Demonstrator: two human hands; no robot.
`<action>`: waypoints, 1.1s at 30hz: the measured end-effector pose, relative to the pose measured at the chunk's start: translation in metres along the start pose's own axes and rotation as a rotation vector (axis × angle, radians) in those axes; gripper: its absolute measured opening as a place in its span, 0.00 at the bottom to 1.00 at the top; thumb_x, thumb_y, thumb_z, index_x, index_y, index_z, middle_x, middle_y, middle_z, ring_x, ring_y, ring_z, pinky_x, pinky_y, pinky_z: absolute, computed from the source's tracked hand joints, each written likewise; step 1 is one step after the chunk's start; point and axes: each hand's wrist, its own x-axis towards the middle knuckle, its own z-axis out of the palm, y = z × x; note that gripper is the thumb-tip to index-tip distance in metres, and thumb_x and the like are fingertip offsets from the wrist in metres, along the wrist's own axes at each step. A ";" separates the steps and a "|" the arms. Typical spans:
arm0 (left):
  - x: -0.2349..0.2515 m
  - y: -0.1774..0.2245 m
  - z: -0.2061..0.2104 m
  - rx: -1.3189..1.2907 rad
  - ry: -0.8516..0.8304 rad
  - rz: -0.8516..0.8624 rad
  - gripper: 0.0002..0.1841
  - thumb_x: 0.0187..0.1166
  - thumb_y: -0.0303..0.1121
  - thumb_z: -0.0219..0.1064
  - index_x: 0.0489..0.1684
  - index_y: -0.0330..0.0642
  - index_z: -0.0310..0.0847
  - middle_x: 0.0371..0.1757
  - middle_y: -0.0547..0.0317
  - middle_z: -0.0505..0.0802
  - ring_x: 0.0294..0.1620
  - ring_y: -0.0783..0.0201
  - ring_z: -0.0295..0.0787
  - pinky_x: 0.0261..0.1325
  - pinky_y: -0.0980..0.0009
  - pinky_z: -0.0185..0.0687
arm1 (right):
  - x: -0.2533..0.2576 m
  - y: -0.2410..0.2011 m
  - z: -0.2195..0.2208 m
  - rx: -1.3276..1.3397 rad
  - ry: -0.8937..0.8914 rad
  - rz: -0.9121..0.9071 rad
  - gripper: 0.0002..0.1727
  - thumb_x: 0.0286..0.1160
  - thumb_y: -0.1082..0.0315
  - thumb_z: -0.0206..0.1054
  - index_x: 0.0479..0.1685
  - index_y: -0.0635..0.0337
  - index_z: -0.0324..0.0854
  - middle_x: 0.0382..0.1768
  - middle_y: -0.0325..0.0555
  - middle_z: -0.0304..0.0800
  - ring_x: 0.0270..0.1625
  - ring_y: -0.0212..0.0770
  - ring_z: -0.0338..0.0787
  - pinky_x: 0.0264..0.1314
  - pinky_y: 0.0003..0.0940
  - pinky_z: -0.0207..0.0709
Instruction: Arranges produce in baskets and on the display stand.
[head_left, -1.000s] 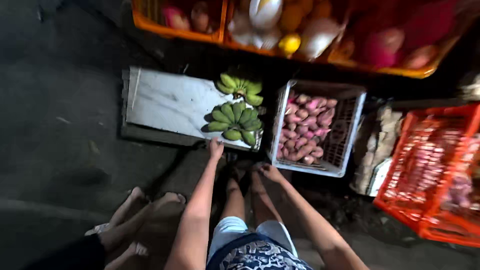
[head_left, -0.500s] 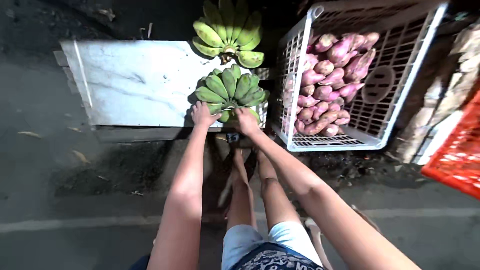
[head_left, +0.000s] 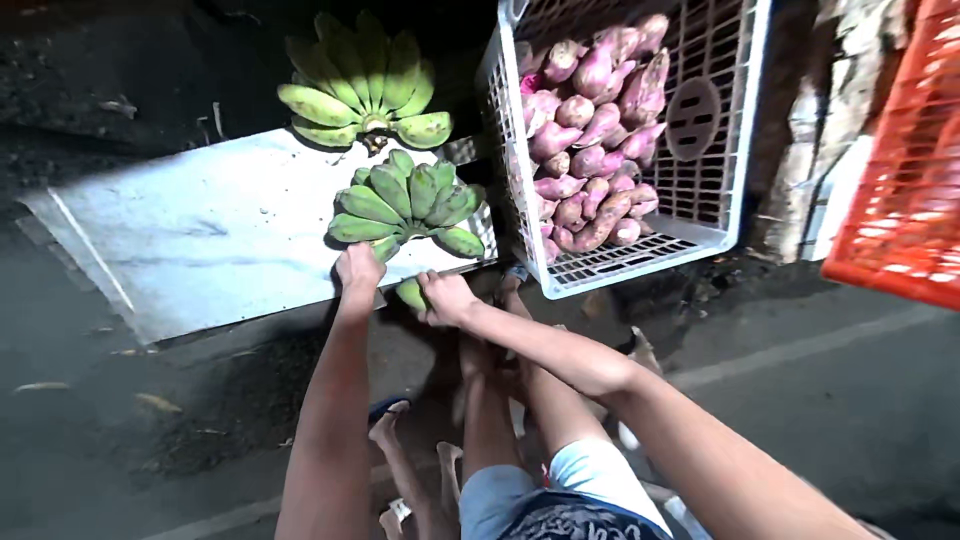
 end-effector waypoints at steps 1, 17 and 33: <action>-0.003 -0.004 -0.004 -0.004 -0.011 0.035 0.22 0.66 0.41 0.80 0.46 0.28 0.87 0.53 0.27 0.91 0.59 0.28 0.88 0.57 0.28 0.80 | -0.026 -0.002 -0.011 0.048 -0.027 0.004 0.41 0.57 0.44 0.80 0.69 0.61 0.77 0.61 0.59 0.87 0.56 0.61 0.90 0.51 0.62 0.83; -0.147 -0.003 -0.047 -0.618 -0.493 -0.070 0.31 0.71 0.50 0.79 0.64 0.36 0.81 0.40 0.54 0.93 0.34 0.64 0.90 0.40 0.64 0.89 | -0.160 0.218 -0.157 0.198 0.755 0.509 0.40 0.86 0.42 0.55 0.88 0.64 0.61 0.79 0.70 0.72 0.78 0.70 0.75 0.78 0.69 0.65; -0.339 0.127 -0.132 -0.993 -0.190 -0.126 0.16 0.83 0.38 0.68 0.52 0.30 0.83 0.24 0.52 0.91 0.15 0.67 0.84 0.19 0.75 0.81 | -0.160 0.239 -0.123 0.236 0.916 0.305 0.28 0.88 0.49 0.50 0.58 0.67 0.83 0.61 0.63 0.87 0.68 0.63 0.86 0.71 0.57 0.76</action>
